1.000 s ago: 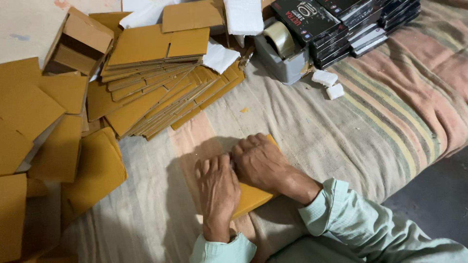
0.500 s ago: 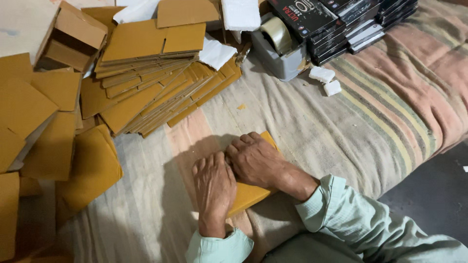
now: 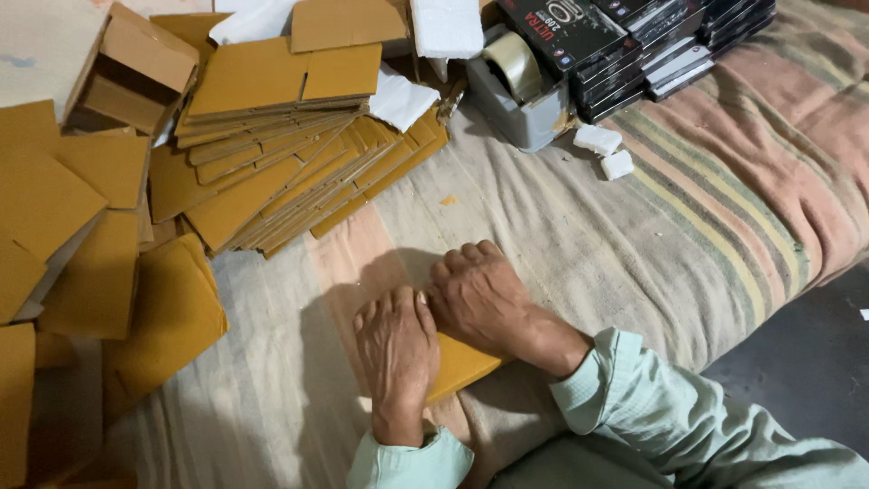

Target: The person folds flat yellow cardboard blanks into small boxes on a bed, pressing the creases and flaps flat by hand, and sets finished boxes aside while taking the next flat blank from a stack.

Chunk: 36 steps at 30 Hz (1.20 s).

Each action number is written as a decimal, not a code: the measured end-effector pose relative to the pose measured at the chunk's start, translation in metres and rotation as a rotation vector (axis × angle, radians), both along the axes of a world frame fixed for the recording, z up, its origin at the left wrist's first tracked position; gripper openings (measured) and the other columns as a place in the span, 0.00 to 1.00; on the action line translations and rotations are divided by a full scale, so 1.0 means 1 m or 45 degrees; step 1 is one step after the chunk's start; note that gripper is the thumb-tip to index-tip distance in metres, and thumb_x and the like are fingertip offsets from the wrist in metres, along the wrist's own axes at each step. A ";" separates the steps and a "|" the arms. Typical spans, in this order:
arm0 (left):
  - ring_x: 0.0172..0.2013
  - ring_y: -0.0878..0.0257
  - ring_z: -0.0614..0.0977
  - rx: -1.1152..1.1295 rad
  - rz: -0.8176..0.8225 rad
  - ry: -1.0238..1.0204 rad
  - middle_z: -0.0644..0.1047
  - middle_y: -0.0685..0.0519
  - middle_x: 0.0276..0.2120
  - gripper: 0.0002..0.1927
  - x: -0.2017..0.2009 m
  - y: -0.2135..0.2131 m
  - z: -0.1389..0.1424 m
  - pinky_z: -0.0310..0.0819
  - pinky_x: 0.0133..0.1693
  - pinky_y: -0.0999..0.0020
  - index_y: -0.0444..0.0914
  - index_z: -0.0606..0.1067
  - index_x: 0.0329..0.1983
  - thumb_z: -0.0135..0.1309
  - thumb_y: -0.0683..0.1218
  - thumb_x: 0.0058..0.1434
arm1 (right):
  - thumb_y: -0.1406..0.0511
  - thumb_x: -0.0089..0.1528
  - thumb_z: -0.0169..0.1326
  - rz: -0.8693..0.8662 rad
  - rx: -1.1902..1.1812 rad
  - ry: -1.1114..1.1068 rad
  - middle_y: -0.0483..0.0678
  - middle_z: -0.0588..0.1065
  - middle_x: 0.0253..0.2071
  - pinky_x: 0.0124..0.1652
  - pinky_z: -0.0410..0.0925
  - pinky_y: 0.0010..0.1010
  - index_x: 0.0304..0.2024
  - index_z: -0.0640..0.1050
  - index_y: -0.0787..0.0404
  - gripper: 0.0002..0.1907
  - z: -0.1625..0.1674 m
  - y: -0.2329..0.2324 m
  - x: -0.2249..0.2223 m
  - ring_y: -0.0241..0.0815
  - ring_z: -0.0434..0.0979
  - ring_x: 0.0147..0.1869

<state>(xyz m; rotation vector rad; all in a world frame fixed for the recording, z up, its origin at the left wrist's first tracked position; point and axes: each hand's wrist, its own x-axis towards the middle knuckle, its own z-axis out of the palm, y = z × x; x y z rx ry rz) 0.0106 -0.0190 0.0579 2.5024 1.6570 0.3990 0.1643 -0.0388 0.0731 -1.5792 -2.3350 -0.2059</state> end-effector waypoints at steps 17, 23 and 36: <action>0.53 0.47 0.74 0.024 -0.096 -0.112 0.77 0.45 0.52 0.18 -0.009 -0.003 -0.011 0.62 0.57 0.48 0.38 0.74 0.55 0.42 0.51 0.69 | 0.54 0.64 0.50 -0.091 -0.086 0.093 0.55 0.74 0.35 0.46 0.63 0.45 0.45 0.77 0.66 0.21 -0.014 0.004 -0.003 0.55 0.74 0.41; 0.70 0.40 0.59 0.104 -0.264 -0.322 0.63 0.39 0.71 0.30 -0.034 -0.024 -0.013 0.53 0.67 0.46 0.36 0.65 0.71 0.47 0.53 0.69 | 0.47 0.63 0.51 0.088 -0.024 0.187 0.67 0.68 0.58 0.62 0.54 0.56 0.63 0.70 0.68 0.37 -0.018 -0.014 0.025 0.66 0.66 0.64; 0.72 0.42 0.58 0.090 -0.121 -0.198 0.61 0.45 0.72 0.51 -0.029 -0.072 -0.012 0.56 0.65 0.46 0.37 0.62 0.71 0.67 0.58 0.46 | 0.45 0.52 0.58 0.067 -0.054 0.152 0.62 0.59 0.74 0.72 0.51 0.52 0.69 0.64 0.69 0.51 -0.006 -0.071 0.021 0.59 0.55 0.79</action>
